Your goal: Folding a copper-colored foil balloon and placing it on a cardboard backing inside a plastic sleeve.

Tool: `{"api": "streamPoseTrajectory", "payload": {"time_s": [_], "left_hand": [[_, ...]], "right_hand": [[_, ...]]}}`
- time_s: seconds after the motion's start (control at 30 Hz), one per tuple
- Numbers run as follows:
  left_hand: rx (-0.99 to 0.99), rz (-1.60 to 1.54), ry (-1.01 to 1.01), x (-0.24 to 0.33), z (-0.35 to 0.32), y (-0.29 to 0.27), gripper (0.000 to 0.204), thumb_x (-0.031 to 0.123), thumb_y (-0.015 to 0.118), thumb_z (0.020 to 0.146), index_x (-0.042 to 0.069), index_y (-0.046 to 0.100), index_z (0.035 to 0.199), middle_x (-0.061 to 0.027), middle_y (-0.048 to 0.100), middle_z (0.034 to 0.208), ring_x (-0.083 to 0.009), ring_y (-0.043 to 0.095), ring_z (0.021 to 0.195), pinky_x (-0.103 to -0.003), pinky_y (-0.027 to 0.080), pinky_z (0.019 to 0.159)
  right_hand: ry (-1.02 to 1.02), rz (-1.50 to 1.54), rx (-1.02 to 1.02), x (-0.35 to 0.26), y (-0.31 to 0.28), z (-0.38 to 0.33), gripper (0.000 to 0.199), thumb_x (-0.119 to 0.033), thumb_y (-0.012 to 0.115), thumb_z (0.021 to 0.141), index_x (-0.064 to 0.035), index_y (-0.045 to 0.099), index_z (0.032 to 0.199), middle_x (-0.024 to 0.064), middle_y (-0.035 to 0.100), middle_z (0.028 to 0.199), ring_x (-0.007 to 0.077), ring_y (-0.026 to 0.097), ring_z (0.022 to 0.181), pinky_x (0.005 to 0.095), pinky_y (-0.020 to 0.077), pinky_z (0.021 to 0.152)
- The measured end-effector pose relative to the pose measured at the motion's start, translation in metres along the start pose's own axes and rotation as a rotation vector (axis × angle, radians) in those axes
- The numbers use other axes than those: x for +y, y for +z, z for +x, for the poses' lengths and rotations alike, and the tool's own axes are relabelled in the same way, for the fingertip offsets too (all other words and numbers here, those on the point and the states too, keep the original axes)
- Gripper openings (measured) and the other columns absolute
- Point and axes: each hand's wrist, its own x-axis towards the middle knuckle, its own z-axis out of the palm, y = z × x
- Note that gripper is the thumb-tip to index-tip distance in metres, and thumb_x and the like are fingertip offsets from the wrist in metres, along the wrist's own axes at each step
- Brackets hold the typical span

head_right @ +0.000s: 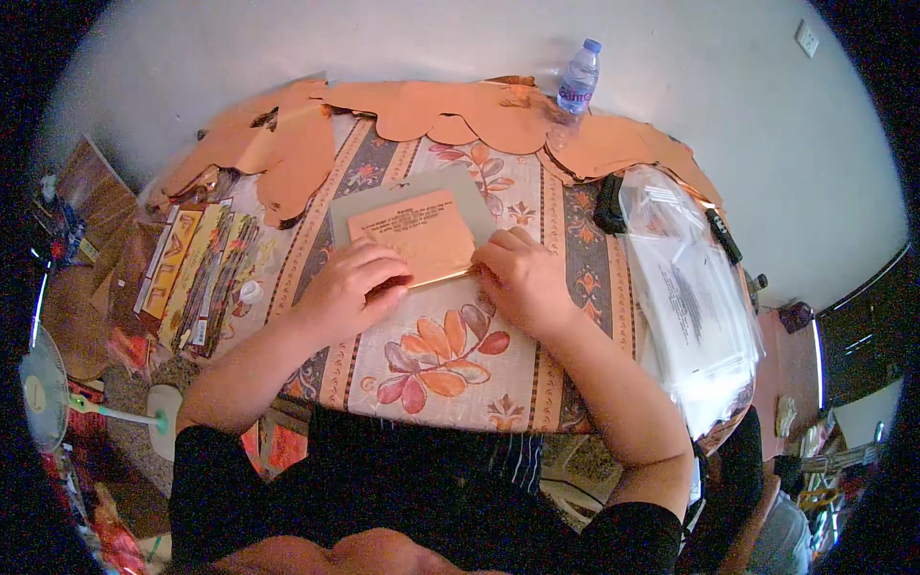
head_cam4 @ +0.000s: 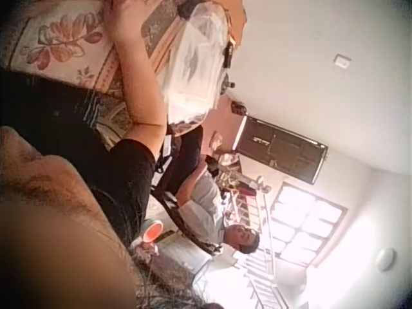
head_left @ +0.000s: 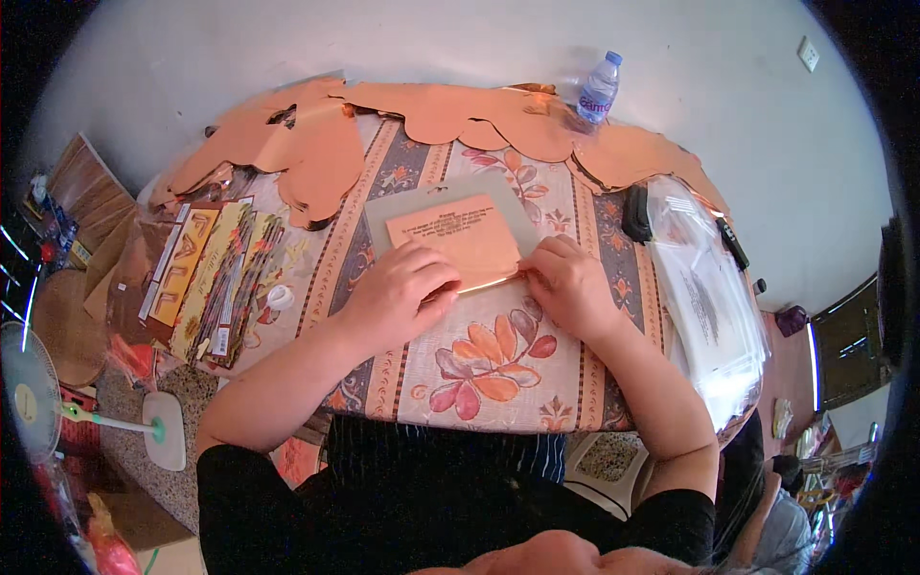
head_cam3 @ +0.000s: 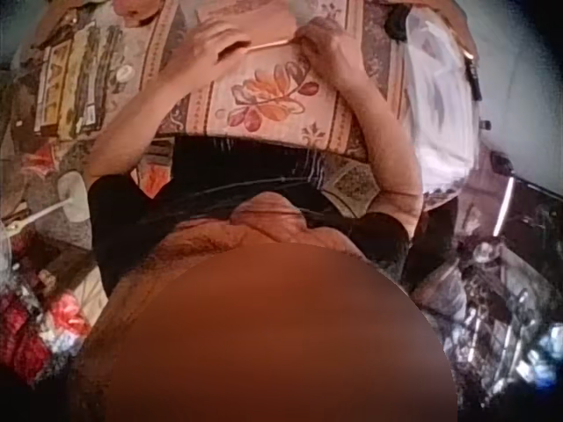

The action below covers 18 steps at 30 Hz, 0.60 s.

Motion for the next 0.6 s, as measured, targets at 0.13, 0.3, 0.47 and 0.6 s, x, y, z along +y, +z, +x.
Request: {"api": "streamPoseTrajectory", "payload": {"time_s": [0.13,0.3,0.47,0.6], "left_hand": [[0.015,-0.017,-0.004,-0.0005,-0.0004,0.0004,0.014,0.009,0.068,0.078,0.001,0.064,0.09,-0.0111,0.063,0.094,-0.0293,0.06,0.09,-0.04,0.049,0.08],[0.031,-0.018,-0.009,-0.0025,-0.0015,0.002,0.012,0.007,0.068,0.078,0.002,0.064,0.087,-0.01,0.064,0.091,-0.0287,0.06,0.089,-0.039,0.049,0.079],[0.027,-0.002,-0.015,0.0008,-0.0006,0.0002,0.01,0.007,0.069,0.077,0.002,0.064,0.083,-0.0092,0.064,0.091,-0.0274,0.06,0.088,-0.038,0.049,0.078],[0.002,0.053,0.022,0.0009,-0.0021,0.0008,0.009,0.007,0.069,0.075,0.003,0.064,0.081,-0.0088,0.064,0.092,-0.0267,0.06,0.088,-0.037,0.05,0.077]], "right_hand": [[0.019,-0.053,0.013,-0.0012,0.004,0.0017,0.017,0.0,0.064,0.069,-0.0039,0.061,0.085,0.011,0.059,0.082,0.0313,0.058,0.082,0.0396,0.0492,0.071],[0.028,-0.054,0.062,0.0001,0.0077,0.0019,0.015,0.001,0.063,0.069,-0.004,0.06,0.083,0.0118,0.058,0.082,0.0322,0.058,0.082,0.0402,0.0482,0.07],[-0.007,-0.06,0.002,-0.0002,-0.0005,-0.0011,0.014,-0.001,0.064,0.069,-0.0047,0.06,0.082,0.0091,0.058,0.082,0.0307,0.058,0.081,0.0397,0.0483,0.069],[-0.074,-0.133,-0.018,-0.0019,-0.0007,-0.004,0.013,-0.003,0.065,0.069,-0.0058,0.062,0.082,0.0073,0.058,0.081,0.028,0.058,0.081,0.0381,0.0492,0.068]]}}
